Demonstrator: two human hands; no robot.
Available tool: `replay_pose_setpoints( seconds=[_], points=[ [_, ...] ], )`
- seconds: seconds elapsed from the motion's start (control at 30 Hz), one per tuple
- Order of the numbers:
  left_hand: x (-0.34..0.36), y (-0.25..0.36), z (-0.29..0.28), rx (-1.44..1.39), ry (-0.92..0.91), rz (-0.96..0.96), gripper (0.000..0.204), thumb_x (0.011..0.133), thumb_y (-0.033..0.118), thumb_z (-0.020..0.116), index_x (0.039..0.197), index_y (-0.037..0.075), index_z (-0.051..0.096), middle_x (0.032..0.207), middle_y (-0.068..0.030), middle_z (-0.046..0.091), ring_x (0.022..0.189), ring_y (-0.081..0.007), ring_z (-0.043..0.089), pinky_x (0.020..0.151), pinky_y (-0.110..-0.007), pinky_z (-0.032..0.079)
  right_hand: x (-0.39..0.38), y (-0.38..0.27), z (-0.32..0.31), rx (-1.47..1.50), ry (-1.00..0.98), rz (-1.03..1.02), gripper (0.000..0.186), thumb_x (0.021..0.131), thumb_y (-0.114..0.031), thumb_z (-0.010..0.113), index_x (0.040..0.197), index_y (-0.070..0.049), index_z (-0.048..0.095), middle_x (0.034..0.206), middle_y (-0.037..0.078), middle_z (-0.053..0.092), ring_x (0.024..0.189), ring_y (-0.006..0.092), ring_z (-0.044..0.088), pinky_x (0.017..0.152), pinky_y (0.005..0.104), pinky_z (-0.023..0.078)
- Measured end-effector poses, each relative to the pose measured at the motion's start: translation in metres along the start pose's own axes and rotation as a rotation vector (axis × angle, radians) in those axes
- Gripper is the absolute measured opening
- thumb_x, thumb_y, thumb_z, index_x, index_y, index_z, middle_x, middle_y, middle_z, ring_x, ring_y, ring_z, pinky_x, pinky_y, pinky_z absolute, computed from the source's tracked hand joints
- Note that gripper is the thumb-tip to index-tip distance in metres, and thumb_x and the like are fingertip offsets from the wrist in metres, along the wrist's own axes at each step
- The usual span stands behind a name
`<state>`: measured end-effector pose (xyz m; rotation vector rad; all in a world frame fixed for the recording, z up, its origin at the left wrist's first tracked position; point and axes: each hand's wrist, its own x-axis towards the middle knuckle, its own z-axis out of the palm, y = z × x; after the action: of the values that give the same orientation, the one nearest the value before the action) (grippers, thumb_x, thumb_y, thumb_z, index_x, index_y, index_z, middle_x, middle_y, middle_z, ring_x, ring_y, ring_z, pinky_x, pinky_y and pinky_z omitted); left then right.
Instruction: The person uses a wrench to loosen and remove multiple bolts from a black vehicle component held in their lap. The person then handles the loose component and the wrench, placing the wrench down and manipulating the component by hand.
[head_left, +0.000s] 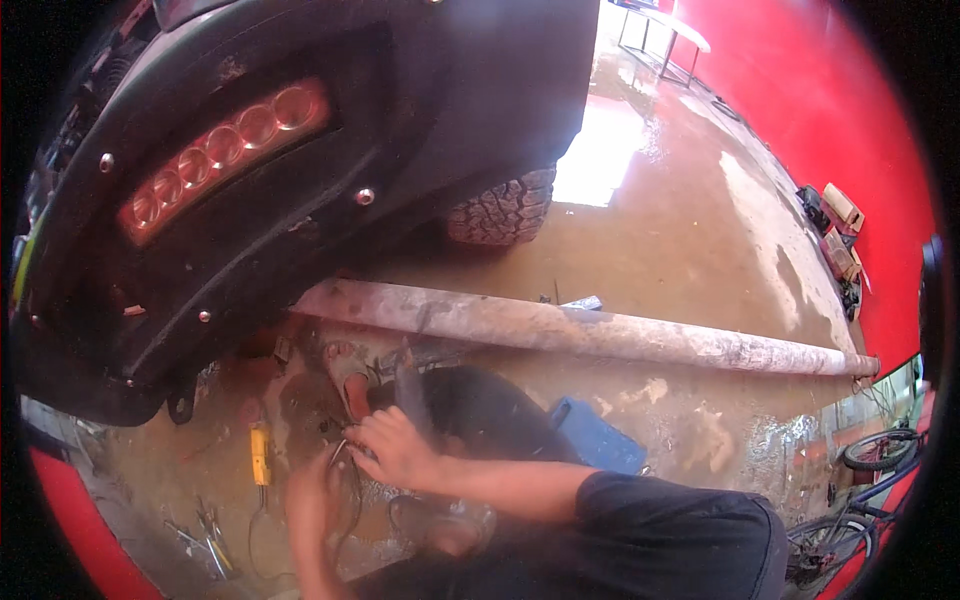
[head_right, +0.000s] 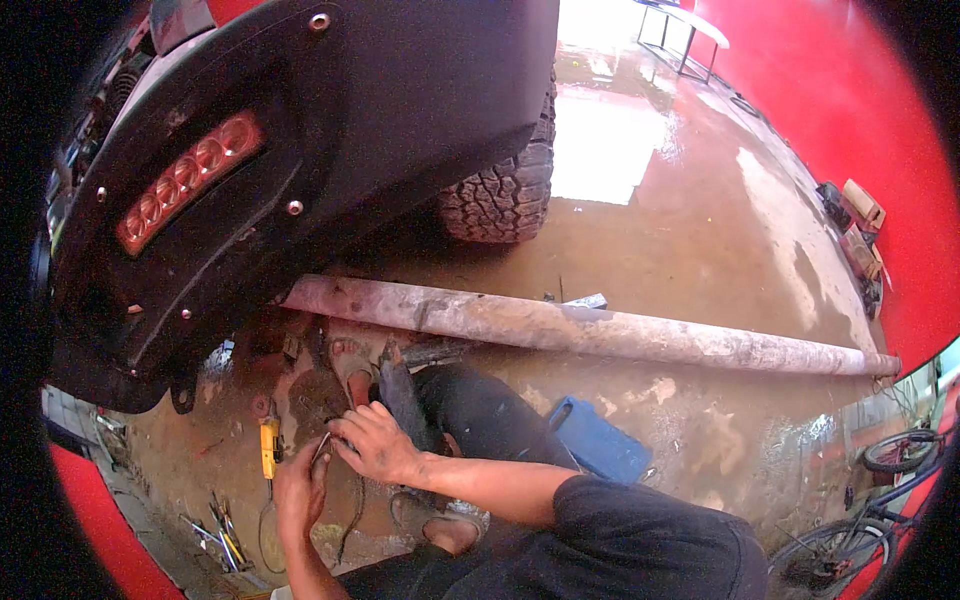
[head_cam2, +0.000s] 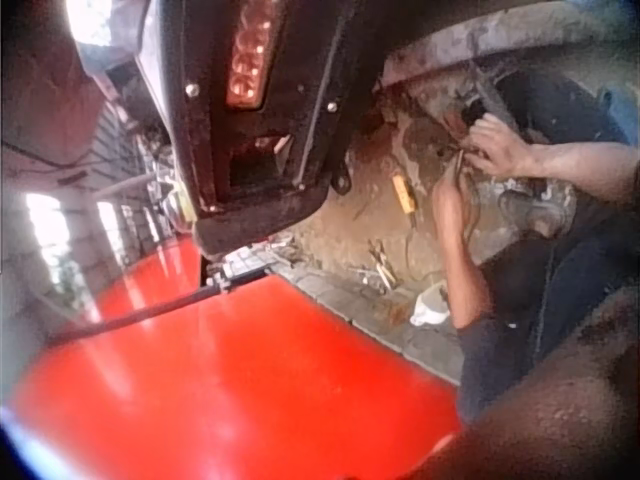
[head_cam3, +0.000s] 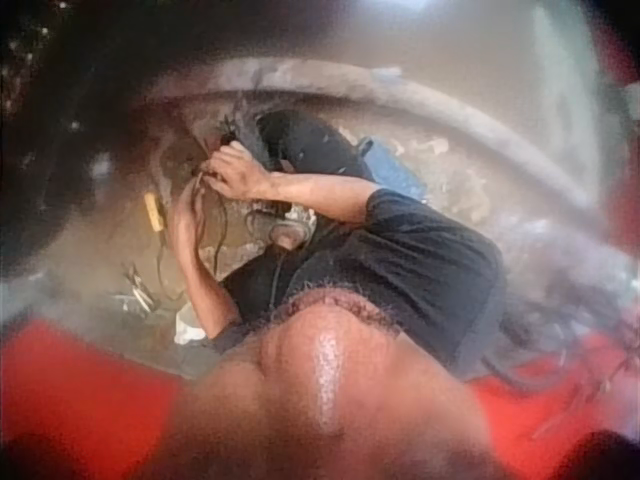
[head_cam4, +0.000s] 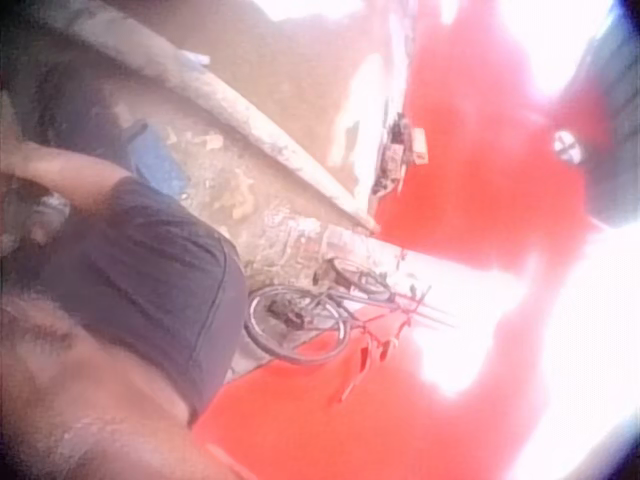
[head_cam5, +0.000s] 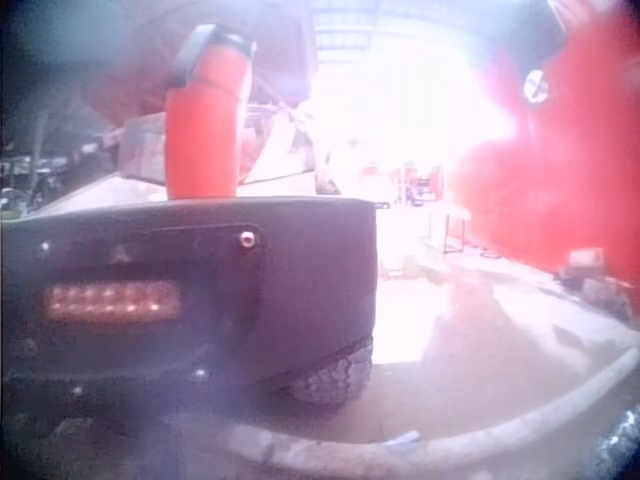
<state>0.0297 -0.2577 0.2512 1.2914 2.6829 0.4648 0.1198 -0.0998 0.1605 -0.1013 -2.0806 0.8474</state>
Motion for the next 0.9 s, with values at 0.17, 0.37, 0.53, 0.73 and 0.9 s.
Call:
replay_pose_setpoints(
  seconds=[0.17,0.37,0.53,0.73,0.9],
  points=[
    [-0.016,0.023,-0.018,0.219,-0.043,-0.121,0.035,0.100,0.020,0.064,0.135,0.017,0.069,0.087,-0.0228,0.072,0.078,-0.0436,0.070,0.073,-0.052,0.054,0.000,-0.001,0.006,-0.027,-0.012,-0.037,0.026,0.085,-0.017,0.075,0.107,-0.007,0.065,0.094,0.010,0.060,0.090,0.0290,0.058,0.080,0.0423,0.042],
    [-0.026,0.037,-0.020,0.425,-0.005,-0.026,0.039,0.100,0.020,0.063,0.138,0.011,0.066,0.075,-0.0215,0.071,0.069,-0.0384,0.071,0.063,-0.051,0.053,0.001,0.000,0.012,-0.050,-0.040,-0.048,0.029,0.080,-0.016,0.076,0.103,-0.007,0.061,0.096,0.010,0.059,0.091,0.0298,0.057,0.080,0.0423,0.041],
    [-0.033,0.057,-0.020,0.381,0.039,-0.022,0.045,0.099,0.021,0.063,0.143,0.010,0.061,0.071,-0.0195,0.070,0.064,-0.0388,0.070,0.060,-0.052,0.053,0.001,0.002,0.014,-0.045,-0.072,-0.026,0.030,0.078,-0.014,0.075,0.102,-0.006,0.060,0.096,0.010,0.058,0.092,0.0306,0.056,0.081,0.0431,0.041],
    [-0.029,0.065,-0.018,0.375,-0.065,-0.148,0.046,0.094,0.021,0.068,0.139,0.012,0.066,0.072,-0.0218,0.070,0.068,-0.0395,0.071,0.062,-0.051,0.053,-0.001,0.003,0.013,-0.009,-0.065,-0.012,0.028,0.078,-0.012,0.074,0.101,-0.006,0.059,0.094,0.011,0.058,0.093,0.0317,0.057,0.082,0.0438,0.041],
    [-0.023,0.023,-0.003,0.203,-0.072,-0.168,0.048,0.088,0.013,0.068,0.136,0.011,0.067,0.086,-0.0257,0.072,0.081,-0.0456,0.070,0.075,-0.054,0.055,-0.002,0.002,0.001,0.008,-0.081,0.043,0.028,0.080,-0.013,0.076,0.101,-0.005,0.059,0.094,0.012,0.058,0.092,0.0318,0.057,0.081,0.0443,0.040]
  ],
)
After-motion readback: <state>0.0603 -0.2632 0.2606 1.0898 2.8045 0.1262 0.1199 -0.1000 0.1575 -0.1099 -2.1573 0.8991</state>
